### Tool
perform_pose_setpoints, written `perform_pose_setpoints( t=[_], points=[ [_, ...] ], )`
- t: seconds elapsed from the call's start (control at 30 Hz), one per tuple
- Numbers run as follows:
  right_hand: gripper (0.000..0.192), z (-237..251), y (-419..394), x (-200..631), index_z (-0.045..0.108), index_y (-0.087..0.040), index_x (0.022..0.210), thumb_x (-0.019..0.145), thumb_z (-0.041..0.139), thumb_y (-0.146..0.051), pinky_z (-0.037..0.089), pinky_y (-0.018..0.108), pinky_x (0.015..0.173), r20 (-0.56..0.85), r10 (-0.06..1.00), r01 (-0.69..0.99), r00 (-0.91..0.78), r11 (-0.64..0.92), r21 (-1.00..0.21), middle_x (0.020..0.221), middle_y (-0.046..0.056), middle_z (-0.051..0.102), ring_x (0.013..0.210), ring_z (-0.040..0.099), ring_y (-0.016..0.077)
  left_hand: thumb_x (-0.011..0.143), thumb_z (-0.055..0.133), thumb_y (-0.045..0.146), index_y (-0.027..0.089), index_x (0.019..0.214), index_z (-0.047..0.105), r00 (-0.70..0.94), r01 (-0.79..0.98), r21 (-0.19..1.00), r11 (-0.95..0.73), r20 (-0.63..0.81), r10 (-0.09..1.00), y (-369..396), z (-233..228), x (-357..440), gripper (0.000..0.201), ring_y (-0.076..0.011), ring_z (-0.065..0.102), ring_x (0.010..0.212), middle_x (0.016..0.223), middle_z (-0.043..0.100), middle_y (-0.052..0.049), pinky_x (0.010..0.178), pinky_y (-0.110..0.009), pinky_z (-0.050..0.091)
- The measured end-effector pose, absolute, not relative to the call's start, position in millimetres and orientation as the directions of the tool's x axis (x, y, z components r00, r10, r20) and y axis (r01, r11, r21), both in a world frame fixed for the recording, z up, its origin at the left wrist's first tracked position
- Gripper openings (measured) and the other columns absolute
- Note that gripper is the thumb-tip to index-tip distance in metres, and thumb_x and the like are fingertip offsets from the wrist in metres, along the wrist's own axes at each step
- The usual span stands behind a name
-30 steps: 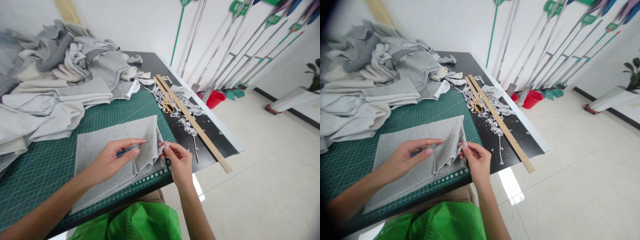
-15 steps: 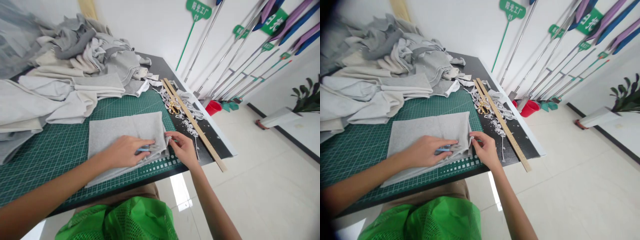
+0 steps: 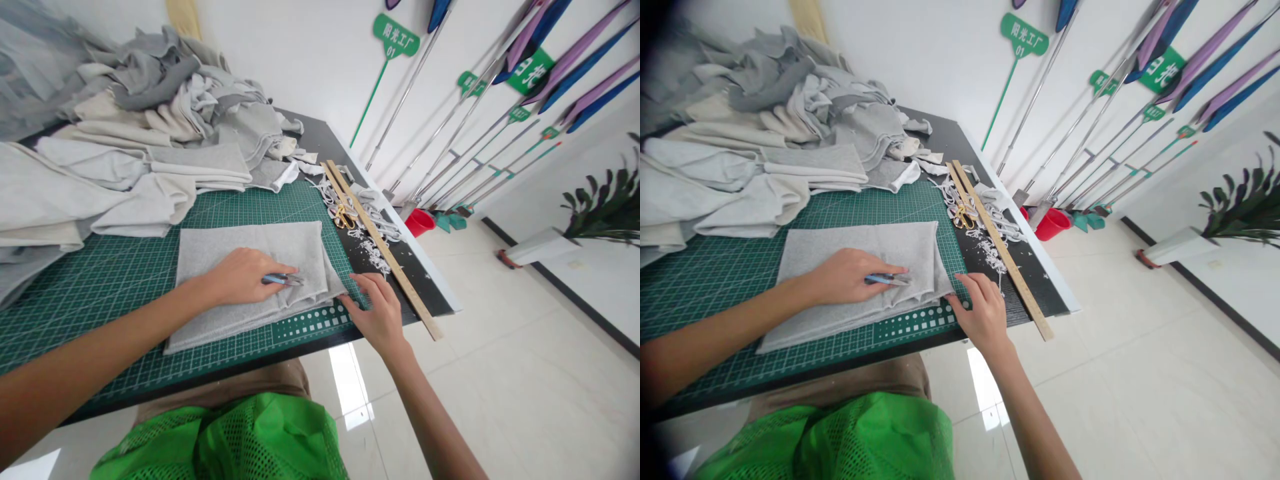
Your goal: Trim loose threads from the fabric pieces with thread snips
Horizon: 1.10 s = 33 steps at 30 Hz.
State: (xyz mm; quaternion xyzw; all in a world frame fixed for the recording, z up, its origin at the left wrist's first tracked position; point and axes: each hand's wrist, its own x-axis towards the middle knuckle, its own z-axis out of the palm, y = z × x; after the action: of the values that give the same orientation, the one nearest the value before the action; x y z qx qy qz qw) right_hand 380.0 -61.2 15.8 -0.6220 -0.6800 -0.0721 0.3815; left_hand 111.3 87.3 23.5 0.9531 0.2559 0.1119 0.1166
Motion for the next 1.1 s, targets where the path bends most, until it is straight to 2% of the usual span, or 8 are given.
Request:
perform_pose_setpoints(
  t=[0.07, 0.17, 0.3, 0.5, 0.63, 0.83, 0.97, 1.1],
  points=[
    [0.006, 14.1, -63.2, 378.0, 0.073, -0.022, 0.086, 0.087, 0.074, -0.028, 0.054, 0.03, 0.062, 0.634, 0.769, 0.906, 0.084, 0.207, -0.37, 0.069, 0.002, 0.067, 0.059, 0.061, 0.0155, 0.091, 0.059, 0.04, 0.04, 0.13, 0.067, 0.84, 0.466, 0.279, -0.84, 0.16, 0.519, 86.9, 24.0, 110.4, 0.041, -0.0209, 0.071, 0.083, 0.093, 0.08, -0.001, 0.071, -0.029, 0.043],
    [0.018, 12.4, -62.4, 372.9, 0.068, -0.023, 0.071, 0.088, 0.072, -0.028, 0.047, 0.024, 0.049, 0.613, 0.786, 0.889, 0.08, 0.223, -0.401, 0.054, -0.003, 0.06, 0.048, 0.055, 0.0118, 0.091, 0.057, 0.04, 0.04, 0.13, 0.068, 0.831, 0.475, 0.28, -0.834, 0.17, 0.53, 85.4, 24.1, 109.7, 0.04, -0.0213, 0.071, 0.083, 0.094, 0.08, -0.002, 0.07, -0.03, 0.042],
    [0.01, 17.9, -56.8, 367.5, 0.072, -0.023, 0.08, 0.089, 0.072, -0.028, 0.056, 0.027, 0.057, 0.584, 0.811, 0.84, 0.041, 0.288, -0.46, 0.067, 0.0, 0.073, 0.056, 0.067, 0.0147, 0.09, 0.057, 0.04, 0.041, 0.129, 0.068, 0.826, 0.478, 0.285, -0.831, 0.176, 0.536, 84.6, 24.0, 109.9, 0.04, -0.0208, 0.07, 0.08, 0.092, 0.079, -0.002, 0.068, -0.03, 0.04],
    [0.025, 27.4, -50.5, 377.2, 0.078, -0.026, 0.101, 0.093, 0.059, -0.013, 0.061, 0.041, 0.094, 0.508, 0.829, 0.703, -0.233, 0.504, -0.501, 0.109, 0.005, 0.079, 0.105, 0.074, 0.0223, 0.09, 0.056, 0.04, 0.04, 0.129, 0.068, 0.824, 0.484, 0.285, -0.827, 0.17, 0.541, 83.9, 25.4, 110.0, 0.041, -0.0214, 0.071, 0.082, 0.094, 0.08, -0.002, 0.068, -0.03, 0.039],
    [0.034, 30.3, -46.8, 387.7, 0.077, -0.028, 0.11, 0.089, 0.059, -0.008, 0.059, 0.046, 0.097, 0.405, 0.804, 0.66, -0.435, 0.591, -0.464, 0.105, 0.003, 0.08, 0.104, 0.074, 0.023, 0.09, 0.056, 0.038, 0.04, 0.129, 0.068, 0.819, 0.49, 0.288, -0.823, 0.17, 0.548, 83.5, 25.2, 109.5, 0.041, -0.0221, 0.071, 0.084, 0.097, 0.08, -0.002, 0.068, -0.03, 0.039],
    [0.035, 56.9, -28.4, 382.7, 0.074, -0.021, 0.115, 0.093, 0.05, -0.007, 0.053, 0.048, 0.096, 0.158, 0.706, 0.684, -0.691, 0.709, -0.174, 0.103, 0.009, 0.076, 0.106, 0.066, 0.0264, 0.089, 0.056, 0.038, 0.038, 0.129, 0.069, 0.823, 0.475, 0.302, -0.826, 0.179, 0.539, 83.9, 24.6, 108.8, 0.042, -0.0231, 0.071, 0.085, 0.096, 0.079, -0.002, 0.069, -0.031, 0.04],
    [0.025, 67.8, -16.2, 381.3, 0.075, -0.021, 0.092, 0.095, 0.052, -0.013, 0.054, 0.043, 0.087, 0.147, 0.709, 0.662, -0.69, 0.7, -0.269, 0.081, 0.007, 0.07, 0.085, 0.065, 0.0233, 0.089, 0.056, 0.037, 0.038, 0.128, 0.069, 0.814, 0.476, 0.319, -0.82, 0.192, 0.548, 82.7, 24.6, 108.4, 0.042, -0.0216, 0.071, 0.085, 0.095, 0.079, -0.001, 0.069, -0.03, 0.04],
    [0.022, 56.2, -17.4, 390.1, 0.074, -0.023, 0.099, 0.095, 0.054, -0.015, 0.056, 0.042, 0.092, 0.284, 0.756, 0.653, -0.589, 0.653, -0.384, 0.095, 0.007, 0.074, 0.099, 0.068, 0.0231, 0.088, 0.057, 0.036, 0.037, 0.127, 0.07, 0.812, 0.461, 0.356, -0.813, 0.2, 0.548, 82.9, 23.9, 107.3, 0.042, -0.0197, 0.071, 0.081, 0.092, 0.079, 0.0, 0.069, -0.029, 0.042]
  ],
)
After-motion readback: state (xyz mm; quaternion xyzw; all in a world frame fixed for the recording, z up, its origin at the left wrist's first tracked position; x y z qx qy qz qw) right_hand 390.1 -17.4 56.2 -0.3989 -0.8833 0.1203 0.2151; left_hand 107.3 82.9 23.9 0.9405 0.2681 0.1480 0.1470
